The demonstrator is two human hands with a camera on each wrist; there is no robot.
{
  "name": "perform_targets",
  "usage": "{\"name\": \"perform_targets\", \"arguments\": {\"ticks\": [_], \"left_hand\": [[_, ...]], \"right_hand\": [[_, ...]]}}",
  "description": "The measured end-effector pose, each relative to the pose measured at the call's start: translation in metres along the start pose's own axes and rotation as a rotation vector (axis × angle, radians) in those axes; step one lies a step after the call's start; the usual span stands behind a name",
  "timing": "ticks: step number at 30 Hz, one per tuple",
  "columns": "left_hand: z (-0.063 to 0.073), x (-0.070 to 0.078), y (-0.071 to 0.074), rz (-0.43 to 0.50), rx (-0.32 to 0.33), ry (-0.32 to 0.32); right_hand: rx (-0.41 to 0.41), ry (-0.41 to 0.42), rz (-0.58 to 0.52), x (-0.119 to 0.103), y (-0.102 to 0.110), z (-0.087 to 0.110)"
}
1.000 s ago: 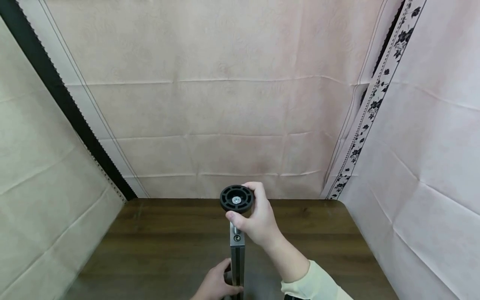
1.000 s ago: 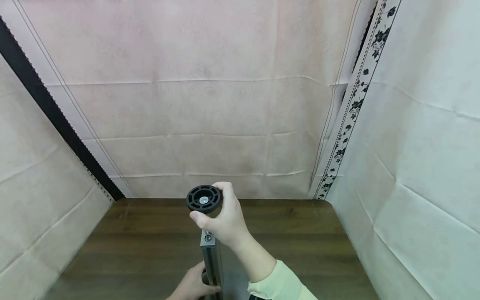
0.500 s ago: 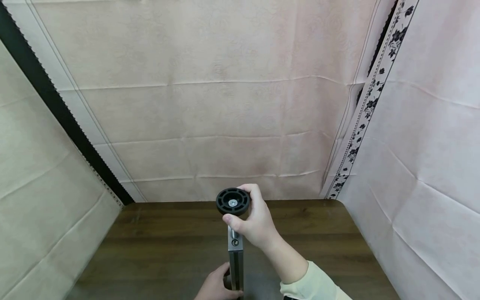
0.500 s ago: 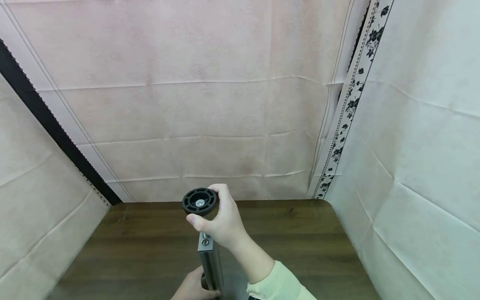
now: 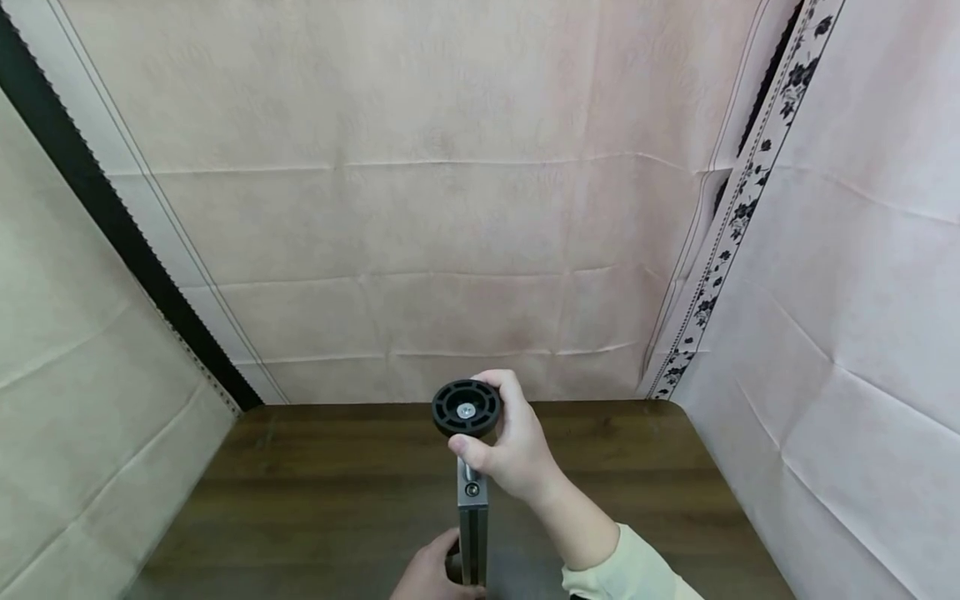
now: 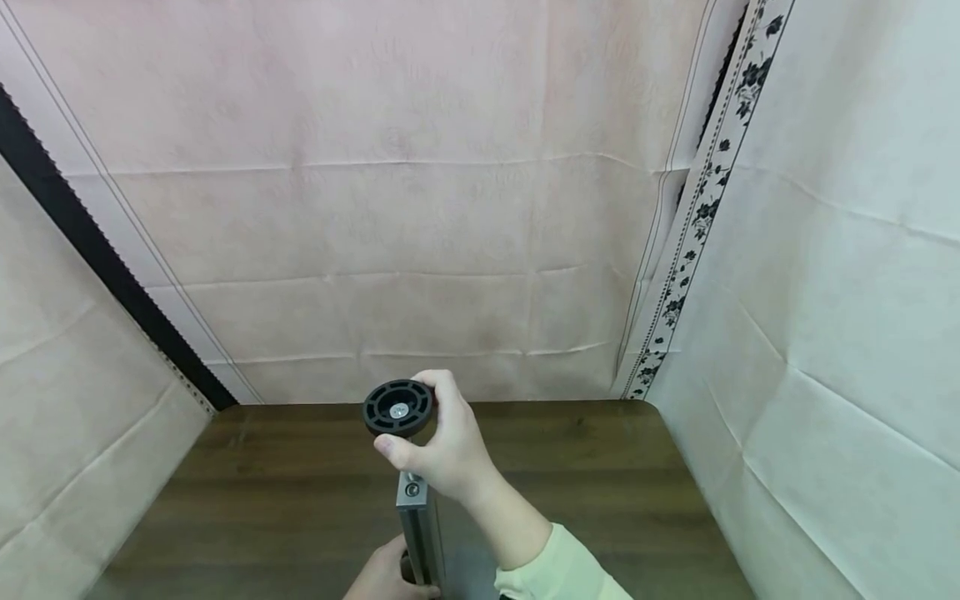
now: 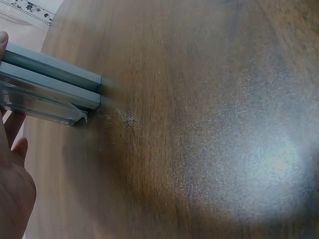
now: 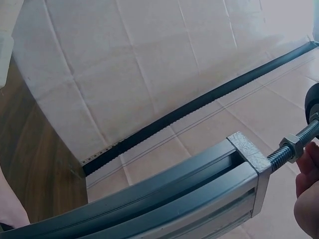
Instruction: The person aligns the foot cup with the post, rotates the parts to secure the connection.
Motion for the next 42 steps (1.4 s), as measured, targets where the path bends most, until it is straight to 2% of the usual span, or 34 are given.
{"name": "perform_targets", "arguments": {"ticks": [5, 9, 12, 16, 22, 28, 32, 34, 39, 42], "left_hand": [[-0.001, -0.001, 0.001, -0.005, 0.006, -0.009], [-0.003, 0.000, 0.002, -0.022, 0.017, -0.026], [-0.003, -0.001, 0.003, -0.030, 0.027, -0.042], [-0.001, -0.005, 0.001, -0.011, 0.014, -0.022], [0.003, -0.006, -0.001, 0.000, 0.008, -0.059], [0.001, -0.001, 0.001, 0.016, 0.008, -0.006], [0.001, -0.002, 0.000, 0.027, -0.002, 0.019], [0.001, -0.002, 0.000, 0.024, 0.000, 0.008], [0.001, -0.001, 0.000, 0.005, 0.009, -0.027], [0.000, -0.001, 0.000, 0.006, 0.002, -0.025]], "right_hand": [[0.003, -0.009, -0.014, -0.003, -0.004, 0.001], [0.040, -0.024, -0.025, -0.006, -0.008, 0.003], [0.077, -0.001, 0.020, -0.007, -0.009, 0.004], [0.118, -0.007, 0.104, -0.008, -0.010, 0.009], [0.154, -0.030, 0.126, -0.008, -0.013, 0.013], [0.158, 0.011, 0.100, -0.010, -0.015, 0.013], [0.127, 0.024, 0.069, -0.010, -0.014, 0.013], [0.105, 0.053, 0.036, -0.009, -0.013, 0.012], [0.015, 0.163, -0.047, -0.007, -0.007, 0.007], [-0.075, 0.187, -0.113, -0.005, -0.002, 0.000]]}}
Point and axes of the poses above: each hand's wrist, its own z-axis away from the middle knuckle, its own y-axis out of the back of the hand, x = y × z, the point moved 5 cm from there along -z, towards the middle knuckle, and after that the axes turned 13 degrees about y, right-handed, at the moved point
